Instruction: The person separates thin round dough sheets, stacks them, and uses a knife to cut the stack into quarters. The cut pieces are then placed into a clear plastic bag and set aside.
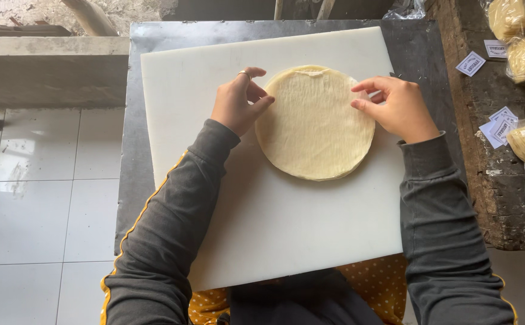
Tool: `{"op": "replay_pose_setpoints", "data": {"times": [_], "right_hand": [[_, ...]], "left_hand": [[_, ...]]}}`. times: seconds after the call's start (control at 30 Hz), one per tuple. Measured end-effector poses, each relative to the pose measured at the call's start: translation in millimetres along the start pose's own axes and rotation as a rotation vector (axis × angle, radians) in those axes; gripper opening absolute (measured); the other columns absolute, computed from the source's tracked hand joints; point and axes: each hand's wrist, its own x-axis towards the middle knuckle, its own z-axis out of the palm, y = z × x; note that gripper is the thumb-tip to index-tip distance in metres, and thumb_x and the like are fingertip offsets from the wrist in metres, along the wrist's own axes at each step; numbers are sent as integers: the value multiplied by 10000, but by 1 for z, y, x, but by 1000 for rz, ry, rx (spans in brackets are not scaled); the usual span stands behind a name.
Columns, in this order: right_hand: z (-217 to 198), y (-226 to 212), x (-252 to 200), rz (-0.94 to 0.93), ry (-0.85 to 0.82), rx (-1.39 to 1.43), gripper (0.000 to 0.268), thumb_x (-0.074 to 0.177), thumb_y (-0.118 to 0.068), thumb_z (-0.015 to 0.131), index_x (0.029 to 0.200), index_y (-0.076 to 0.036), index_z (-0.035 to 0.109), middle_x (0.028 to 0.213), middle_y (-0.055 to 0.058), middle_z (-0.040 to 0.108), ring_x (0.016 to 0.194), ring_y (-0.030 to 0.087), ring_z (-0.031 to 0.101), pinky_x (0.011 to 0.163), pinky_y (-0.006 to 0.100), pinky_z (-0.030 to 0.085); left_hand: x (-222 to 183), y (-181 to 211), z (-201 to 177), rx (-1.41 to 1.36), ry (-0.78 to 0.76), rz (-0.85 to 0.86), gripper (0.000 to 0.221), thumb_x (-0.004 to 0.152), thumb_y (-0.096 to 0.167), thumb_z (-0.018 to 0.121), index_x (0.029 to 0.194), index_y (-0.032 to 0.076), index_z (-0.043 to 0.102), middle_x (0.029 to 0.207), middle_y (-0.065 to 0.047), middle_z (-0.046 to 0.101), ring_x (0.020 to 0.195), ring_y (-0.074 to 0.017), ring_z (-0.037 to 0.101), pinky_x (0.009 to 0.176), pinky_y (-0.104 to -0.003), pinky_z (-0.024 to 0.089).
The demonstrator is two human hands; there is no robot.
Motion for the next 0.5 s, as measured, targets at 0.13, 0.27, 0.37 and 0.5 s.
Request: {"op": "replay_pose_setpoints", "data": {"times": [0.13, 0.27, 0.37, 0.5], "right_hand": [[0, 0, -7, 26, -3, -16, 213, 907, -180, 805, 1103, -102, 781, 1033, 88, 774, 848, 159, 748, 746, 319, 602], [6, 1, -7, -43, 79, -166, 193, 904, -155, 816, 1077, -80, 776, 1084, 119, 738, 909, 195, 752, 839, 349, 595], [22, -6, -7, -250, 195, -420, 180, 913, -163, 833, 1071, -89, 789, 1186, 167, 713, 1119, 309, 646, 949, 410, 557], [58, -24, -5, -445, 30, -302, 261, 994, -214, 734, 1237, -122, 710, 1391, 156, 625, 1390, 311, 519, 1187, 480, 438]], "left_hand": [[-7, 3, 0, 54, -33, -18, 465, 851, 79, 769, 1289, 41, 616, 1019, -86, 743, 873, -174, 754, 792, -307, 611], [-11, 9, 7, 325, 143, 147, 502, 790, 109, 856, 1249, 46, 665, 1205, -164, 651, 1094, -301, 658, 935, -382, 564], [-15, 14, 17, 418, 20, 259, 497, 916, 293, 824, 1329, 86, 640, 1430, -138, 543, 1347, -296, 536, 1131, -465, 501], [-21, 19, 34, 676, -202, 254, 802, 882, 624, 662, 1470, 109, 485, 1599, -209, 280, 1495, -399, 242, 1120, -675, 265]]}}
